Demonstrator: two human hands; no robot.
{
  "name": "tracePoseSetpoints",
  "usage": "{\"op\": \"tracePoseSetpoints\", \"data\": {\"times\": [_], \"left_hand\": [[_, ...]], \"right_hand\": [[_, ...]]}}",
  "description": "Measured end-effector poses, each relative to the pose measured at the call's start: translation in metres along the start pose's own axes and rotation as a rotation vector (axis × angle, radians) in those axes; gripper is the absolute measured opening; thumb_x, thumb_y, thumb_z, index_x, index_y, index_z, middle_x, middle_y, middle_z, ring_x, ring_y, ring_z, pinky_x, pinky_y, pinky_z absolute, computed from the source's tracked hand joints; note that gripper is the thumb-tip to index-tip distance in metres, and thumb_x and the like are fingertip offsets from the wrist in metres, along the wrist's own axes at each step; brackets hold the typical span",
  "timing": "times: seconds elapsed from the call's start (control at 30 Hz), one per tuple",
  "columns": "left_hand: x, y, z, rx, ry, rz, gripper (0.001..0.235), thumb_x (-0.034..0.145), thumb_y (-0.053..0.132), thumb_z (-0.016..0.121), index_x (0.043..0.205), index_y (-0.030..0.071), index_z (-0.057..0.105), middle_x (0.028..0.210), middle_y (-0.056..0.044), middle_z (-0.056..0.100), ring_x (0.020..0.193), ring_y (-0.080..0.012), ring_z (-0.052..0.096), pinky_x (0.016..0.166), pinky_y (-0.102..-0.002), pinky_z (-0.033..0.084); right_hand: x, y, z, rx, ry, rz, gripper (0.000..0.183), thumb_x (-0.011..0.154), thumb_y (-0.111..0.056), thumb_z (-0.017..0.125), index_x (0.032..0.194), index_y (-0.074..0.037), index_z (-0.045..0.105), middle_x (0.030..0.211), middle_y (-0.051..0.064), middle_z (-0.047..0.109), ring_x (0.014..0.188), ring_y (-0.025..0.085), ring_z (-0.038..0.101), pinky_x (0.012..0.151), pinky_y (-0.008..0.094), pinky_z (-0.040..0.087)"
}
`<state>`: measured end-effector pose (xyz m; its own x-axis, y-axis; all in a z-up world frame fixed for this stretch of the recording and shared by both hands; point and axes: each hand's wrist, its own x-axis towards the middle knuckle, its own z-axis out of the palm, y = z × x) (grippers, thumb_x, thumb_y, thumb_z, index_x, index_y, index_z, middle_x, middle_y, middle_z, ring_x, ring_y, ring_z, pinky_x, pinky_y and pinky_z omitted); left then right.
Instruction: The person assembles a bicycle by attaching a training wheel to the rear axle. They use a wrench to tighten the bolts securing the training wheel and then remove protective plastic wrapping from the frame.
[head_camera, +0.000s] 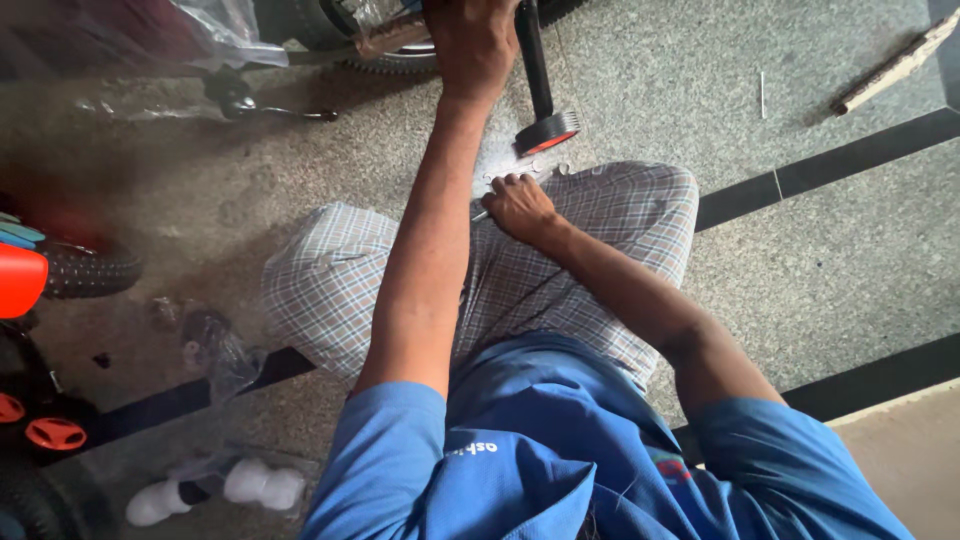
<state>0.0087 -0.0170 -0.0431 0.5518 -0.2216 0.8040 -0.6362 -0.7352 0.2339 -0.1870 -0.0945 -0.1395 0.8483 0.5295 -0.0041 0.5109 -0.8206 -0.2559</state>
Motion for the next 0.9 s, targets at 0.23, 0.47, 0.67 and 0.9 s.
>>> {"op": "tracePoseSetpoints", "data": {"times": [0.23,0.47,0.67,0.9], "left_hand": [[0.014,0.009,-0.023,0.038,-0.061,0.0,0.04,0.091,0.016,0.067,0.131,0.024,0.066,0.101,-0.015,0.061,0.089,-0.037,0.059,0.082,-0.055,0.041],[0.009,0.007,-0.013,0.001,-0.002,0.029,0.031,0.098,0.018,0.069,0.128,0.024,0.064,0.105,-0.012,0.062,0.094,-0.0347,0.061,0.081,-0.053,0.04],[0.007,0.006,-0.009,0.049,-0.079,-0.017,0.027,0.093,0.02,0.074,0.119,0.026,0.07,0.101,-0.014,0.064,0.091,-0.0368,0.061,0.081,-0.055,0.041],[0.007,0.009,-0.012,-0.015,-0.059,-0.03,0.034,0.089,0.013,0.073,0.12,0.024,0.071,0.11,-0.013,0.066,0.103,-0.0372,0.062,0.089,-0.054,0.041]], "right_hand": [[-0.033,0.022,-0.039,0.574,0.268,-0.216,0.034,0.077,0.008,0.061,0.108,-0.004,0.068,0.097,0.014,0.067,0.092,0.036,0.067,0.079,0.046,0.055],[-0.034,0.083,-0.132,0.394,0.658,0.154,0.005,0.105,-0.001,0.062,0.109,-0.001,0.064,0.104,0.015,0.073,0.09,0.026,0.069,0.076,0.041,0.059],[-0.009,0.102,-0.196,0.701,0.667,0.465,0.034,0.11,-0.006,0.055,0.144,0.0,0.051,0.087,0.003,0.064,0.074,0.011,0.062,0.064,0.029,0.051],[0.042,0.091,-0.212,1.018,1.212,0.32,0.025,0.109,-0.005,0.071,0.13,0.0,0.057,0.096,0.004,0.063,0.071,0.011,0.058,0.057,0.028,0.048]]}}
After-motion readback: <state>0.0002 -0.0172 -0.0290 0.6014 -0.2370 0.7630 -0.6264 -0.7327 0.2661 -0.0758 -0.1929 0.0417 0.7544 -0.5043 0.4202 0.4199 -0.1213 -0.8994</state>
